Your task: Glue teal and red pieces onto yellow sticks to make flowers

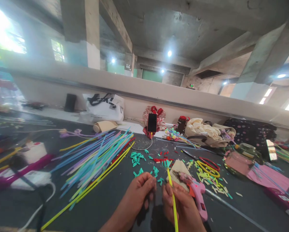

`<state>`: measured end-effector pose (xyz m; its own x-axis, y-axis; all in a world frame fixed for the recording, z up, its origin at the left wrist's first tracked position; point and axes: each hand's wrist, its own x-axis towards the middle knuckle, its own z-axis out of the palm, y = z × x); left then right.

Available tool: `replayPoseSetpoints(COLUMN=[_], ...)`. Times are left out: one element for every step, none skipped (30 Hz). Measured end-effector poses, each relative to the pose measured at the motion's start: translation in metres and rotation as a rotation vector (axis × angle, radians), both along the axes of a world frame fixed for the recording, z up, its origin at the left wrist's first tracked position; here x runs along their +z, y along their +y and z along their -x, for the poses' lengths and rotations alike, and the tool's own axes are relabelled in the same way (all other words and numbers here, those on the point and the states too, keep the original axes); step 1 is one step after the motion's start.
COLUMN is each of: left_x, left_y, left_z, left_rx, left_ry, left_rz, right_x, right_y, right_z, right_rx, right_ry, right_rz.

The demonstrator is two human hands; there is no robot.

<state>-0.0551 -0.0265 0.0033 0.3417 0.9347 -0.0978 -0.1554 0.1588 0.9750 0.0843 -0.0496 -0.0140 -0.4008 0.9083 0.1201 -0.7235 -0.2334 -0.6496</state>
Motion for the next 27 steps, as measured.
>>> replayPoseSetpoints(left_x=[-0.001,-0.0021,-0.0033,-0.0045,-0.0055,-0.0063,-0.0069,-0.0072,-0.0072,-0.0071,-0.0068,-0.0063,-0.0057,-0.005,-0.0042,-0.0033,-0.0022,-0.0011,0.0001,0.0011,0.002,0.0026,0.0028,0.0026,0.0023,0.0018,0.0013], left_y=[0.0004,0.0008,0.0013,0.0017,0.0022,0.0025,0.0027,0.0027,0.0027,0.0027,0.0026,0.0025,0.0025,0.0025,0.0024,0.0022,0.0018,0.0011,0.0002,-0.0008,-0.0018,-0.0025,-0.0029,-0.0028,-0.0024,-0.0017,-0.0009], left_z=[0.0002,0.0003,0.0002,0.0001,0.0,-0.0001,-0.0002,-0.0003,-0.0003,-0.0003,-0.0003,-0.0003,-0.0003,-0.0003,-0.0004,-0.0006,-0.0007,-0.0009,-0.001,-0.0011,-0.0011,-0.001,-0.0007,-0.0002,0.0004,0.0012,0.002], left_rx=[-0.007,-0.017,-0.027,-0.035,-0.041,-0.046,-0.047,-0.049,-0.05,-0.048,-0.047,-0.046,-0.048,-0.052,-0.059,-0.069,-0.08,-0.086,-0.081,-0.065,-0.043,-0.016,0.003,0.006,-0.004,-0.022,-0.033], left_ry=[-0.01,-0.019,-0.027,-0.034,-0.043,-0.056,-0.071,-0.087,-0.103,-0.12,-0.137,-0.154,-0.17,-0.185,-0.195,-0.199,-0.202,-0.203,-0.204,-0.206,-0.209,-0.215,-0.224,-0.236,-0.25,-0.267,-0.286], left_rz=[-0.005,-0.009,-0.013,-0.016,-0.017,-0.016,-0.016,-0.013,-0.009,-0.006,-0.005,-0.007,-0.008,-0.009,-0.007,-0.002,0.004,0.01,0.011,0.009,0.006,0.006,0.015,0.032,0.055,0.078,0.097], right_x=[-0.0006,-0.0013,-0.0021,-0.0029,-0.0036,-0.0043,-0.005,-0.0055,-0.0059,-0.0062,-0.0062,-0.0061,-0.0058,-0.0054,-0.0049,-0.0045,-0.0043,-0.0044,-0.0048,-0.0054,-0.0062,-0.007,-0.0077,-0.008,-0.0078,-0.0072,-0.0062], right_y=[0.0,0.0001,0.0002,0.0003,0.0004,0.0006,0.0007,0.0007,0.0005,0.0003,-0.0002,-0.0008,-0.0014,-0.0021,-0.0027,-0.0032,-0.0036,-0.0039,-0.0041,-0.0042,-0.0043,-0.0045,-0.0048,-0.0053,-0.0058,-0.0065,-0.0072], right_z=[0.0002,0.0004,0.0005,0.0007,0.001,0.0015,0.0022,0.003,0.0039,0.0049,0.0058,0.0066,0.0073,0.0079,0.0083,0.0086,0.0088,0.0089,0.0089,0.0089,0.0089,0.0088,0.0087,0.0085,0.0082,0.0077,0.0071], right_rx=[0.002,-0.001,-0.005,-0.009,-0.02,-0.028,-0.042,-0.057,-0.072,-0.087,-0.104,-0.123,-0.145,-0.158,-0.168,-0.172,-0.168,-0.164,-0.162,-0.162,-0.162,-0.161,-0.159,-0.157,-0.159,-0.166,-0.176], right_ry=[0.004,0.005,0.001,-0.007,-0.014,-0.025,-0.035,-0.047,-0.062,-0.083,-0.108,-0.138,-0.168,-0.201,-0.23,-0.254,-0.276,-0.296,-0.316,-0.337,-0.361,-0.387,-0.412,-0.439,-0.466,-0.494,-0.517], right_rz=[-0.001,0.001,0.004,0.002,-0.006,-0.015,-0.021,-0.02,-0.013,-0.002,0.011,0.023,0.029,0.032,0.033,0.028,0.022,0.013,0.004,-0.006,-0.018,-0.031,-0.037,-0.038,-0.034,-0.029,-0.02])
